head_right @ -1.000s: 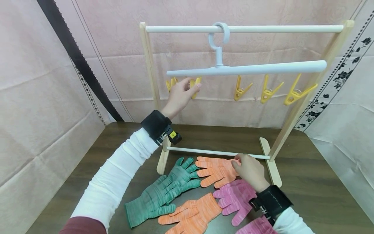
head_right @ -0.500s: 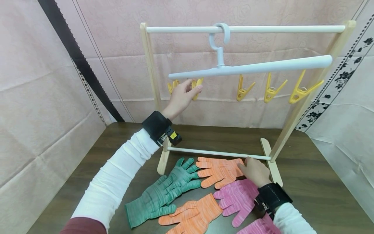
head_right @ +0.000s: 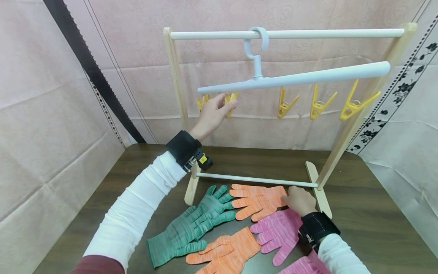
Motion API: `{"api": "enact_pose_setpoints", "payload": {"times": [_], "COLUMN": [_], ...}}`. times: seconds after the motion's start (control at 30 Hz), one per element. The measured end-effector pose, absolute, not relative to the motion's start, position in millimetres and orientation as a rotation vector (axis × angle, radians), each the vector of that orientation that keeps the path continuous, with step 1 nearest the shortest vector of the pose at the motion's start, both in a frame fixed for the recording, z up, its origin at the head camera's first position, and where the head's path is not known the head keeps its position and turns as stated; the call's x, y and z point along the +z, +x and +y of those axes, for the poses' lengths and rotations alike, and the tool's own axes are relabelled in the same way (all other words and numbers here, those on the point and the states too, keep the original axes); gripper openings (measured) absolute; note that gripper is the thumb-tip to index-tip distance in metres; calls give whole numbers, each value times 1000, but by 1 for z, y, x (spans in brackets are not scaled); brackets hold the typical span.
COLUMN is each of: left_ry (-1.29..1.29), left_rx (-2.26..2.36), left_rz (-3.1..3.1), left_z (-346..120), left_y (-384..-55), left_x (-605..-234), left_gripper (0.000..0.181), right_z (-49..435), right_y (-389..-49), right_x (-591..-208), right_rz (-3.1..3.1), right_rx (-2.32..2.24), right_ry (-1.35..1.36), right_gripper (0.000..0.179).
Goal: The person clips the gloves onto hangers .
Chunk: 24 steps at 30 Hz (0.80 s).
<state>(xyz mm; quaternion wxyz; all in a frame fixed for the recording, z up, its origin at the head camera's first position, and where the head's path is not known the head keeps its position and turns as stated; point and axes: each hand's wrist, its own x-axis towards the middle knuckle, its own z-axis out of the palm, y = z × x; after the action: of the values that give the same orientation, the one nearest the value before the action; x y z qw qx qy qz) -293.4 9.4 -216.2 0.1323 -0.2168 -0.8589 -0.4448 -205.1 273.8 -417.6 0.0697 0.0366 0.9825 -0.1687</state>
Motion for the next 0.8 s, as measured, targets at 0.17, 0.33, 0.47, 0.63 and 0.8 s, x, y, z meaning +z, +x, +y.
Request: {"api": "enact_pose_setpoints", "payload": {"times": [0.17, 0.33, 0.47, 0.63, 0.8], "left_ry": [-630, -629, -629, -638, -643], "left_rx": [-1280, -1276, -1271, -1270, -1261], "left_rz": [-2504, -2515, -2520, -2521, -2514], "left_z": [9, 9, 8, 8, 8], "left_y": [-293, -292, -292, -292, -293], "left_x": [-216, -216, -216, -216, -216], "left_gripper": [33, 34, 34, 33, 32], "right_z": [275, 275, 274, 274, 275], "right_y": [-209, -212, -214, -213, -214], "right_x": [-419, -421, -422, -423, -423], "right_rz": [2912, 2880, 2878, 2892, 2910], "right_rx": [-504, -508, -503, -503, -523], "right_ry": [132, 157, 158, 139, 102], "right_gripper": [25, 25, 26, 25, 22]}}
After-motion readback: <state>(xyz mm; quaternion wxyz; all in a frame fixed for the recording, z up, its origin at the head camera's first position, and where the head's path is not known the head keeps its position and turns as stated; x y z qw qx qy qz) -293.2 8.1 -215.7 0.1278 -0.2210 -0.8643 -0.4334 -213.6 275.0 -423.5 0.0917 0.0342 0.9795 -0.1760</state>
